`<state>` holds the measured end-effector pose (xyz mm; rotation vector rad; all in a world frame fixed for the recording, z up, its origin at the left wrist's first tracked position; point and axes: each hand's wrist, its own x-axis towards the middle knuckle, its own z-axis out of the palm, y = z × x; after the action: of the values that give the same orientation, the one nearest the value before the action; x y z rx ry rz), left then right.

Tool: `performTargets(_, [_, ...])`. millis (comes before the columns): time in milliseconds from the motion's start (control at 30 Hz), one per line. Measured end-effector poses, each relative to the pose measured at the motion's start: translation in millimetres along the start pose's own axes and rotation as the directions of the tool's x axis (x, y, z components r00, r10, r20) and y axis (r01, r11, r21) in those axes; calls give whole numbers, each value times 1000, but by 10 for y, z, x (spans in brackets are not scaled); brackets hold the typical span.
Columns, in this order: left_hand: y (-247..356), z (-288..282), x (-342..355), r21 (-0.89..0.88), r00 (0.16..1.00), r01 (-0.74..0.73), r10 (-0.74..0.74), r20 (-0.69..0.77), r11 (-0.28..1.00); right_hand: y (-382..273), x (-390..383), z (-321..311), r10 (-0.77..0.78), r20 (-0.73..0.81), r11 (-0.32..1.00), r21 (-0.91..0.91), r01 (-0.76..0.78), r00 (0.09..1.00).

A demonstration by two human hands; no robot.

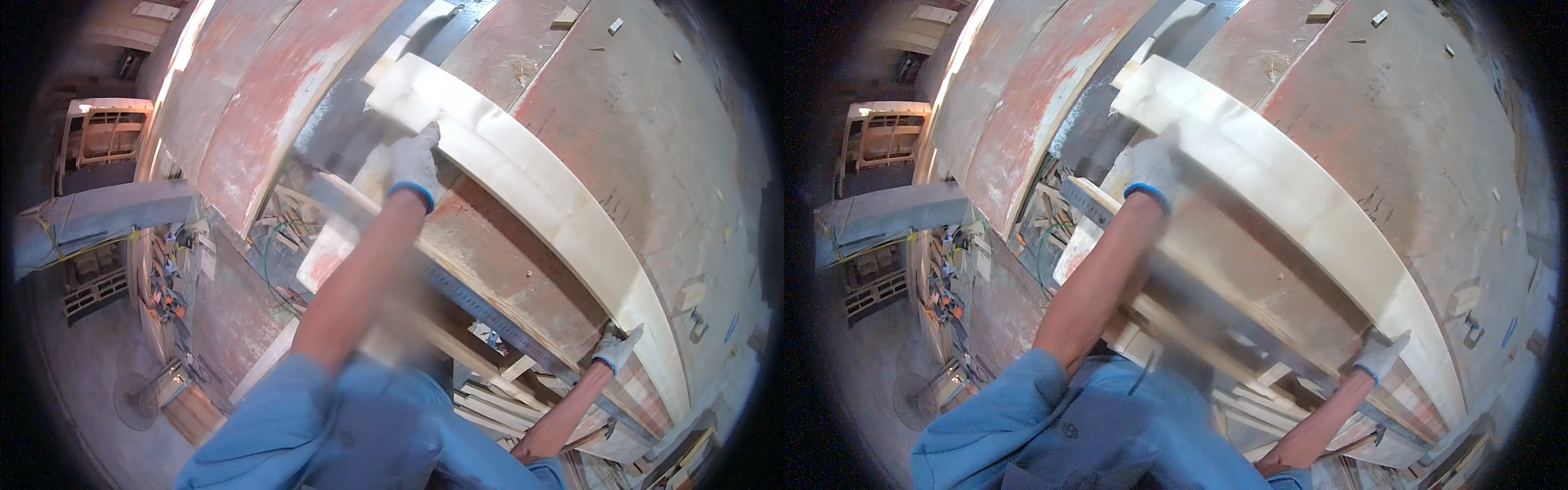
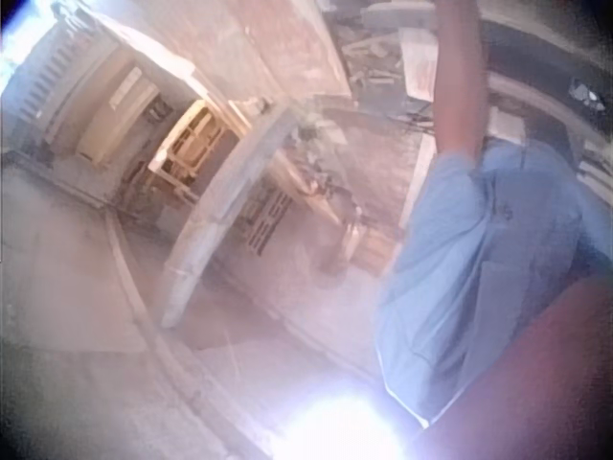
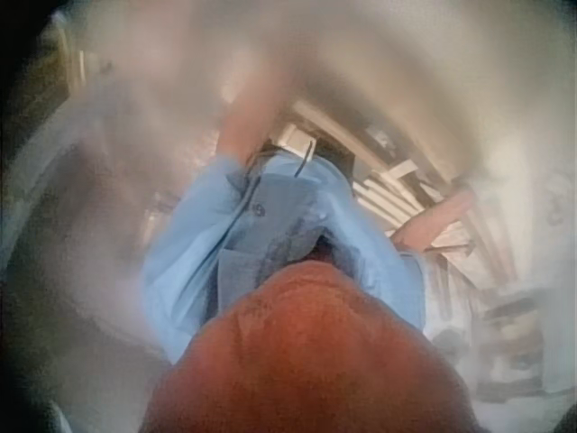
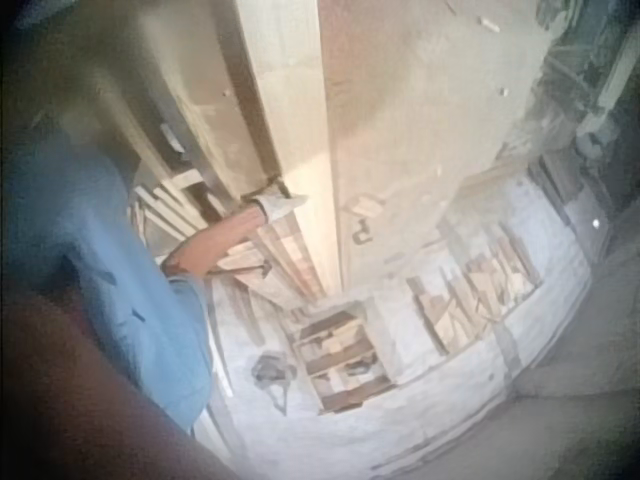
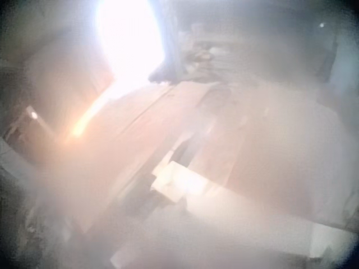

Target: The person measures a curved wooden plank with a tape measure and marks it with a red pencil. They then move the plank to a workbench and continue measuring and marking it.

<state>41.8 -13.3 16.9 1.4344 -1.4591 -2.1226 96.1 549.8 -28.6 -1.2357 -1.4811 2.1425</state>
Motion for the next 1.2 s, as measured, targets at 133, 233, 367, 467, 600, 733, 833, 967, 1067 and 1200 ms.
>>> performTargets(133, [29, 64, 35, -101, 998, 55, -58, -19, 993, 0, 48, 54, 11, -15, 1000, 14, -10, 1000])
performTargets(233, [39, 76, 37, -172, 999, 37, -41, -20, 984, 18, -5, 126, 7, -6, 1000, 1, -7, 1000])
performTargets(367, [80, 204, 79, -108, 999, -54, 55, 0, 993, -39, 113, 121, 18, 41, 999, 27, -20, 999])
performTargets(467, [53, 323, 216, -206, 998, -69, 69, -5, 976, -52, 122, 267, -12, -10, 1000, -12, 12, 1000])
performTargets(600, [-35, 354, 379, -230, 998, -55, 64, 28, 972, -17, 244, 180, -108, 40, 969, -220, 114, 993])
performTargets(733, [-113, 349, 454, -287, 996, -68, 81, 33, 956, -37, 276, 214, 25, -7, 999, -38, -26, 1000])
performTargets(833, [-176, 330, 572, -280, 992, -104, 119, 35, 954, -23, 325, 175, -5, 58, 1000, 24, 4, 998])
performTargets(967, [81, 309, 185, 22, 992, -122, 122, 12, 992, -17, 193, 84, -8, 29, 1000, -23, 9, 1000])
performTargets(1067, [69, 167, 25, -104, 998, -31, 35, 42, 994, -6, 48, 61, 43, -3, 998, 46, -43, 999])
performTargets(1200, [-51, 104, 158, -268, 997, 17, 3, 74, 963, 68, -19, -25, -40, 45, 998, -37, 42, 998])
